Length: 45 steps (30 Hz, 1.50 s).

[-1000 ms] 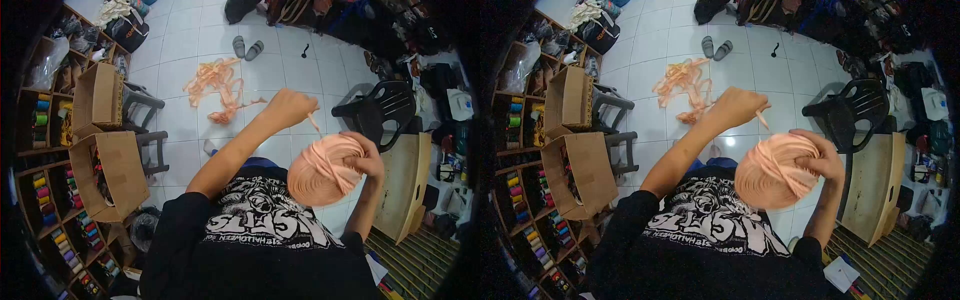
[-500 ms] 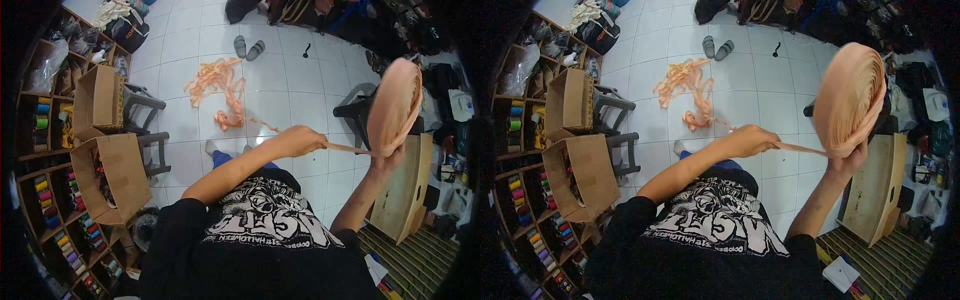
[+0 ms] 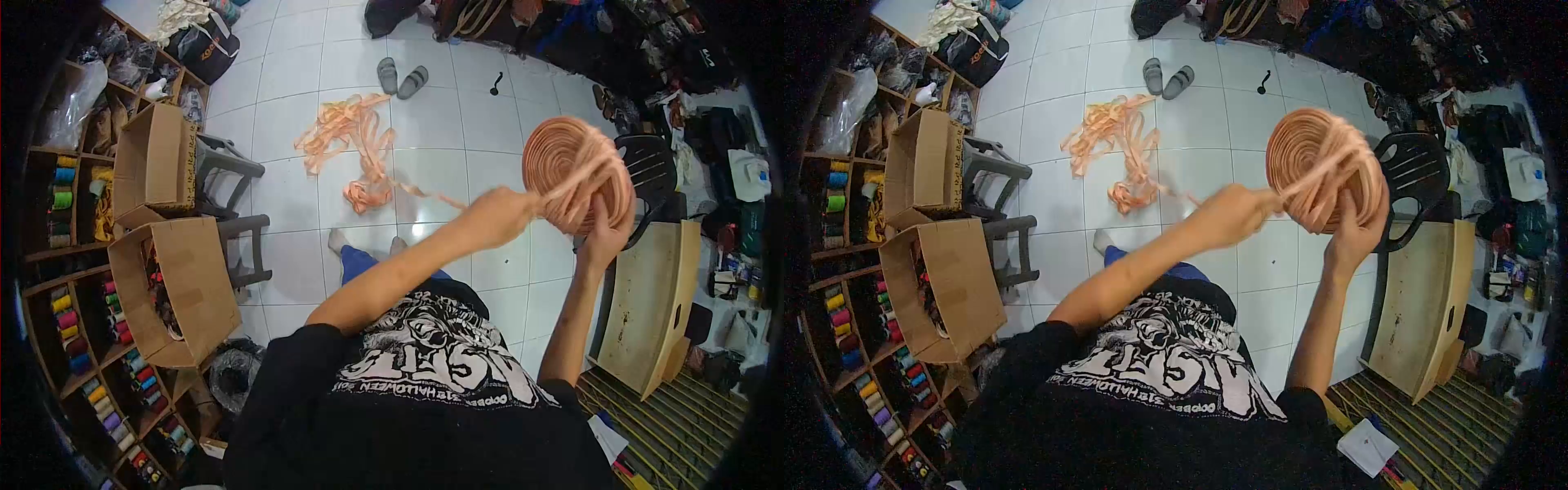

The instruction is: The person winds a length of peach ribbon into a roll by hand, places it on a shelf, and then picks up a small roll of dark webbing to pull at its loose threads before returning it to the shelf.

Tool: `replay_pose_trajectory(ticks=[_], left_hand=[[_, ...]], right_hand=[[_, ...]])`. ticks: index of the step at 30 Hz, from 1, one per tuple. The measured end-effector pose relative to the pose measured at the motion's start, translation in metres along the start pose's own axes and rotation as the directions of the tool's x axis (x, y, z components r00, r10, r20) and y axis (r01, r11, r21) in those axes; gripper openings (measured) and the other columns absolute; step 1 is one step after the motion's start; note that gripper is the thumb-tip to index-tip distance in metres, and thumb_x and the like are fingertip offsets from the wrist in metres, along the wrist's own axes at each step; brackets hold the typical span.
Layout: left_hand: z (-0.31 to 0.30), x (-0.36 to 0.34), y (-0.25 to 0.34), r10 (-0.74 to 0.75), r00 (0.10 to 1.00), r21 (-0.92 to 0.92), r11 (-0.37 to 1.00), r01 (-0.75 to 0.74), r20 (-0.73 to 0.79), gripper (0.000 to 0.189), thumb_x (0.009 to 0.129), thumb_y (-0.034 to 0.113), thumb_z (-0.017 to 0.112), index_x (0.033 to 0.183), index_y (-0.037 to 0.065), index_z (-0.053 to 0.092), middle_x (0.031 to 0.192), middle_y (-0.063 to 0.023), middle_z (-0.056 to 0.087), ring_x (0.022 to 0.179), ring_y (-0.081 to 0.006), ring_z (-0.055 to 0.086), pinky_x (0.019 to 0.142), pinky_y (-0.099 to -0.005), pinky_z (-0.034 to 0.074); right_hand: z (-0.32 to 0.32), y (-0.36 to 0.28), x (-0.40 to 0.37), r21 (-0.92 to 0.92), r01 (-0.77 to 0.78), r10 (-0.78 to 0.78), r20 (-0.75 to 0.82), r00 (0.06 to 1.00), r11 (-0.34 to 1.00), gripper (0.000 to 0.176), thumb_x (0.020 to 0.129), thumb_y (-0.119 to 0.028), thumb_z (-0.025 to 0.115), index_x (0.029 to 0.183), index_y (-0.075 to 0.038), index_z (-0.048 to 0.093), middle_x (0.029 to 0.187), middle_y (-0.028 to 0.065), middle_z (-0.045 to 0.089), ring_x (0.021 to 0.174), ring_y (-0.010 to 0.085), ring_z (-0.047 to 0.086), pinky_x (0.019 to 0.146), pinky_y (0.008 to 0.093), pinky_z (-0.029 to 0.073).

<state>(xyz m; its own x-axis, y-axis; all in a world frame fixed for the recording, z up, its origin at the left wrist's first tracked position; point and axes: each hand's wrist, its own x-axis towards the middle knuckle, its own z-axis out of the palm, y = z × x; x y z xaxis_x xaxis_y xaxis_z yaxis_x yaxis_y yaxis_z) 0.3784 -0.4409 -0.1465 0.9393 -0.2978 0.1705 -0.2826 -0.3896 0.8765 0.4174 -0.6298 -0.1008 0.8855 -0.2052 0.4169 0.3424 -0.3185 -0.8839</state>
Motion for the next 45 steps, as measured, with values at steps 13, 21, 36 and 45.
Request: replay_pose_trajectory(ticks=[13,21,36,45], left_hand=[[-0.015,0.031,-0.078,0.244,0.97,0.276,0.933,-0.231,-0.013,0.011,0.09,0.023,0.055,0.093,0.013,0.06,0.076,-0.0105,0.066,0.068,-0.034,0.064,0.058,-0.0436,0.05],[-0.034,0.036,-0.008,0.123,0.992,0.516,0.852,-0.086,-0.037,0.022,0.092,0.03,0.054,0.088,0.009,0.061,0.063,-0.012,0.062,0.058,-0.0344,0.061,0.053,-0.043,0.048],[-0.026,0.033,-0.062,0.225,0.974,0.43,0.877,-0.213,0.023,0.011,0.082,0.013,0.06,0.092,0.011,0.057,0.086,-0.0102,0.063,0.076,-0.0325,0.063,0.063,-0.0423,0.05],[-0.043,-0.005,-0.011,0.048,0.996,0.097,0.994,-0.056,0.077,0.011,0.088,0.017,0.057,0.092,0.008,0.062,0.068,-0.0088,0.061,0.062,-0.0272,0.061,0.058,-0.0397,0.047]], right_hand=[[-0.077,-0.005,0.01,0.314,-0.518,0.214,0.654,0.726,0.796,0.053,0.082,-0.015,0.059,0.13,0.003,0.044,0.122,0.0181,0.056,0.109,0.0274,0.057,0.092,0.0382,0.049],[-0.043,0.01,0.023,-0.194,0.072,-0.005,0.326,0.945,0.978,0.045,0.082,-0.002,0.062,0.126,0.0,0.054,0.125,0.014,0.057,0.111,0.023,0.056,0.093,0.0333,0.045],[-0.082,-0.019,0.044,-0.098,-0.356,0.201,0.943,0.265,0.929,0.062,0.053,0.004,0.077,0.113,0.004,0.062,0.11,0.0141,0.065,0.102,0.0223,0.062,0.089,0.0333,0.048],[-0.055,0.021,0.04,-0.043,-0.03,0.038,0.191,0.981,0.999,0.05,0.084,-0.003,0.063,0.131,0.002,0.046,0.126,0.0153,0.054,0.111,0.0238,0.057,0.093,0.0342,0.049]])
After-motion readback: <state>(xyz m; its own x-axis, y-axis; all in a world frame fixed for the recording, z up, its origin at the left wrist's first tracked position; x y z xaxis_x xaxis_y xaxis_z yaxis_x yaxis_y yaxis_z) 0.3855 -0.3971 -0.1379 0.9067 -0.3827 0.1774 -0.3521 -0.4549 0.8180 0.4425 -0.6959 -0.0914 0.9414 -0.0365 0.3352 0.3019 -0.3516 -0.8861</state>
